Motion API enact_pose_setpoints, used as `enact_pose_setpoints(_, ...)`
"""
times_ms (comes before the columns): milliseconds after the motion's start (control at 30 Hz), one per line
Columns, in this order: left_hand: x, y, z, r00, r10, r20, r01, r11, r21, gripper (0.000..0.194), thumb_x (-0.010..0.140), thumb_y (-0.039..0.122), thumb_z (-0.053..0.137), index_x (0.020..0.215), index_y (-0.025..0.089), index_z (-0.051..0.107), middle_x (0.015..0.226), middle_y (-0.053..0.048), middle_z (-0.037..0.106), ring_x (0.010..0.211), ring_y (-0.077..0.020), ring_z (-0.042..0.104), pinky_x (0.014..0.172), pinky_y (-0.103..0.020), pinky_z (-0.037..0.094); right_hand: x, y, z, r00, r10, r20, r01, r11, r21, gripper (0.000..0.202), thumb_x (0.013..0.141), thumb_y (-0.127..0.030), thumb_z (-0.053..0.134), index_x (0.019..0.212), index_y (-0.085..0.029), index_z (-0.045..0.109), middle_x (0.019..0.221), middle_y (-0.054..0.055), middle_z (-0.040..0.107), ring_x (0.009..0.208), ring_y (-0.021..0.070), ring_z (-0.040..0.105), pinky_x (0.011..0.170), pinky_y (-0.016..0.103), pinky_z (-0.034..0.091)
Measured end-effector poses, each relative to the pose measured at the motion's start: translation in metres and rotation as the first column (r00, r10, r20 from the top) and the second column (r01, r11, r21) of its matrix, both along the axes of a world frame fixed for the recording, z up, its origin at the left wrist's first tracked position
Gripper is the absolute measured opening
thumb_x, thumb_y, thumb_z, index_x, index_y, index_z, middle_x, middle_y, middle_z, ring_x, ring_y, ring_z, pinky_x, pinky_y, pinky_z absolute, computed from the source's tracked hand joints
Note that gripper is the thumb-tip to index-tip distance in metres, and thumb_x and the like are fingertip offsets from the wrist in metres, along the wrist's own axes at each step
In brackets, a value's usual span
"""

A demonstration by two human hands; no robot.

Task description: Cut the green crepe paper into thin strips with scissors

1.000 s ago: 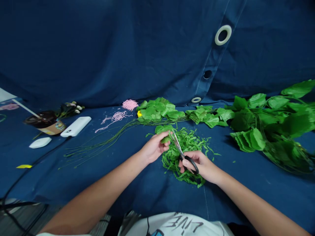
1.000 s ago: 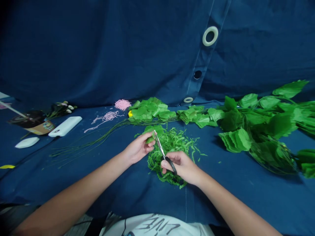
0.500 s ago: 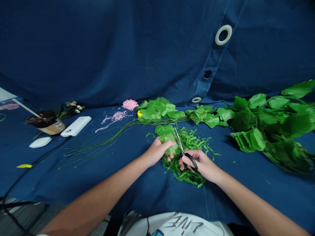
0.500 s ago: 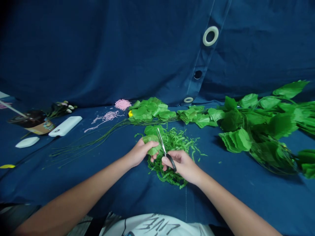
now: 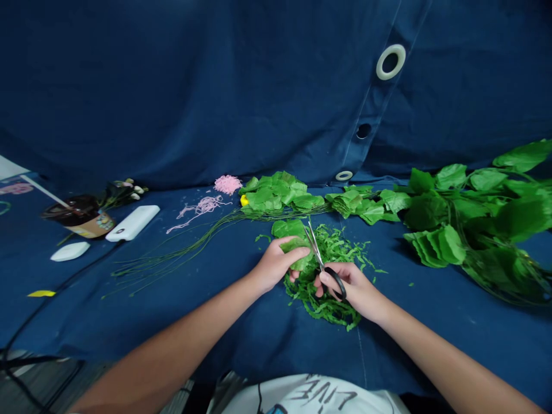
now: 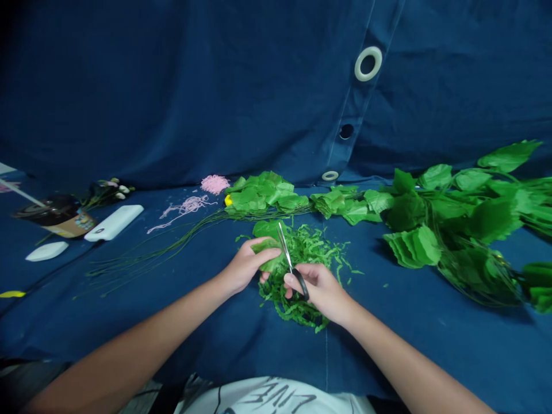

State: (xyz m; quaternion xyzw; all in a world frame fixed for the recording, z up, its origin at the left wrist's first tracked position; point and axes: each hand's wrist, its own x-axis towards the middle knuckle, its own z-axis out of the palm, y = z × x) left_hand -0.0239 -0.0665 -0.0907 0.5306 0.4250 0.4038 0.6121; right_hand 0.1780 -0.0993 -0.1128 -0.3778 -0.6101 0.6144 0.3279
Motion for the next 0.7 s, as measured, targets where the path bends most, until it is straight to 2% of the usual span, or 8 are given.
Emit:
enact_pose_setpoints(100, -0.001, 0.001, 0.0, 0.999, 0.032, -0.042, -0.032, 0.999, -0.002, 0.031, 0.08, 0.042, 0.071, 0.091, 0.015, 0.063, 0.049, 0.004, 0.055, 0.035, -0.0097, 0.048, 0.032, -0.018, 0.037, 0.002, 0.001, -0.001, 1.0, -0.024, -0.005, 0.024, 1.0, 0.0, 0.044, 0.086, -0.058, 0.064, 0.087, -0.014, 0.07, 0.072, 0.005, 0.07, 0.048, 0.0091, 0.043, 0.044, 0.022, 0.03)
enact_pose_setpoints(300, -0.003, 0.002, 0.0, 0.993, 0.09, -0.079, -0.09, 0.996, 0.007, 0.036, 0.076, 0.043, 0.075, 0.095, 0.014, 0.065, 0.049, 0.005, 0.054, 0.034, -0.0087, 0.048, 0.031, -0.017, 0.034, 0.001, 0.0, 0.002, 0.999, 0.038, 0.036, -0.037, 0.999, -0.033, 0.045, 0.084, -0.059, 0.066, 0.082, -0.014, 0.07, 0.071, 0.005, 0.07, 0.048, 0.0093, 0.041, 0.044, 0.022, 0.028)
enact_pose_setpoints(567, -0.002, -0.001, 0.007, 0.994, 0.055, -0.099, -0.046, 0.995, 0.089, 0.031, 0.078, 0.043, 0.073, 0.078, 0.014, 0.061, 0.049, 0.006, 0.051, 0.034, -0.0063, 0.045, 0.031, -0.016, 0.035, 0.0, -0.003, 0.009, 0.995, 0.064, 0.075, -0.063, 0.998, -0.009, 0.045, 0.086, -0.058, 0.064, 0.08, -0.014, 0.069, 0.071, 0.004, 0.069, 0.05, 0.0099, 0.04, 0.046, 0.022, 0.027)
enact_pose_setpoints(700, -0.002, -0.001, 0.008, 0.991, 0.052, -0.121, -0.038, 0.993, 0.109, 0.029, 0.078, 0.041, 0.072, 0.077, 0.015, 0.06, 0.05, 0.006, 0.05, 0.035, -0.0063, 0.044, 0.031, -0.016, 0.035, 0.0, -0.003, 0.011, 0.995, 0.067, 0.077, -0.069, 0.997, 0.016, 0.045, 0.086, -0.058, 0.065, 0.081, -0.014, 0.071, 0.072, 0.005, 0.069, 0.054, 0.0112, 0.044, 0.049, 0.022, 0.029)
